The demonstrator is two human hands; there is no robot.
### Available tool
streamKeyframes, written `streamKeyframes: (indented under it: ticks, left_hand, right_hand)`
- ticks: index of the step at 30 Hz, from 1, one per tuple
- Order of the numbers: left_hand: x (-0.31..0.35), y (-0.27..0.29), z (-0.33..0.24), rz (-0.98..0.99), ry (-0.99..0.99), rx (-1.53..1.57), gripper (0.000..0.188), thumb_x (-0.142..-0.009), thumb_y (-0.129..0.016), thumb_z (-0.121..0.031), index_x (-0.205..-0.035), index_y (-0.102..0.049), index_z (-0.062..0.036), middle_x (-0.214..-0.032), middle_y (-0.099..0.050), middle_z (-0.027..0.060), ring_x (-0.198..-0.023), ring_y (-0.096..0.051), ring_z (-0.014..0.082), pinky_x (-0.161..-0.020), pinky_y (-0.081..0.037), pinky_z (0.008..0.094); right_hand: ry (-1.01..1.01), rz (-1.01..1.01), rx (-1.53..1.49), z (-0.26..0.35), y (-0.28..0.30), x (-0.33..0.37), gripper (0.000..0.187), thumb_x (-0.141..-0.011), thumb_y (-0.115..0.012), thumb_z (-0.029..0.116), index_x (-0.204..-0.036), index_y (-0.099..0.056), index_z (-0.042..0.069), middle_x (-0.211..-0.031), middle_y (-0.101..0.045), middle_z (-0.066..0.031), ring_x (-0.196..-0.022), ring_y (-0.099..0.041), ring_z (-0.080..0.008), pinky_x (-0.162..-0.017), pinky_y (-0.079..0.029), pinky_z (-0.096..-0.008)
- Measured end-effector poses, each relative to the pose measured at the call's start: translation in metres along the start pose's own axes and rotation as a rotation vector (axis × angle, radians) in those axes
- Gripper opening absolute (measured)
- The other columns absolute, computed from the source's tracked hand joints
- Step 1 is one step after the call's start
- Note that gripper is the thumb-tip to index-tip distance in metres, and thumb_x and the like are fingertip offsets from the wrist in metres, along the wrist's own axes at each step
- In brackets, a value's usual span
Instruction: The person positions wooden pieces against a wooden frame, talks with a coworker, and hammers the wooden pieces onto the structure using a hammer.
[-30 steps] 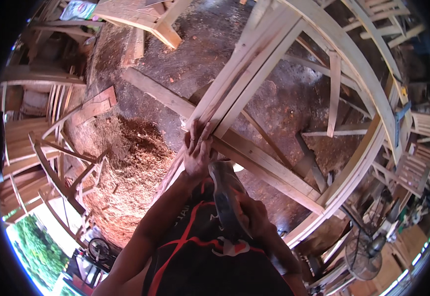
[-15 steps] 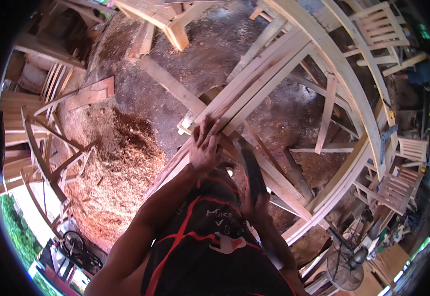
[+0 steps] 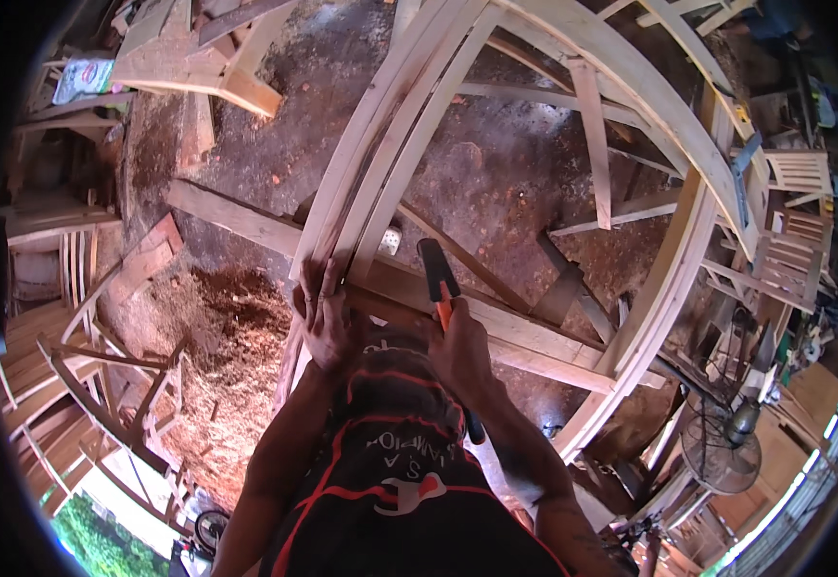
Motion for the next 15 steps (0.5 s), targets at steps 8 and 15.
streamKeyframes:
  ticks: [8, 15]
  left_hand:
    - [-0.003, 0.004, -0.004, -0.013, -0.005, -0.010, 0.045, -0.088, -0.055, -0.011, -0.128, -0.053, 0.0084, -0.146, -0.052, 0.0205, -0.138, -0.042, 0.0533, -0.103, -0.036, 0.0627]
    - [-0.005, 0.009, -0.008, -0.060, -0.034, -0.014, 0.033, -0.085, -0.058, -0.006, -0.116, -0.056, 0.0063, -0.146, -0.052, 0.0207, -0.139, -0.043, 0.0500, -0.104, -0.037, 0.0625]
  right_hand:
    - [0.030, 0.050, 0.045, 0.001, 0.004, -0.005, 0.037, -0.092, -0.072, 0.022, -0.109, -0.051, -0.001, -0.083, -0.067, -0.0279, -0.082, -0.067, -0.0498, -0.066, -0.051, -0.0547]
    - [0.201, 0.095, 0.074, -0.003, 0.004, -0.009, 0.031, -0.093, -0.071, 0.019, -0.106, -0.050, -0.001, -0.082, -0.066, -0.0292, -0.081, -0.066, -0.0505, -0.063, -0.050, -0.0547]
Point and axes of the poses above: each hand's wrist, its own x-axis away from the middle knuckle, its own y-axis out of the back of the hand, z = x × y, the point moved 7 cm from there along -x, towards the middle knuckle
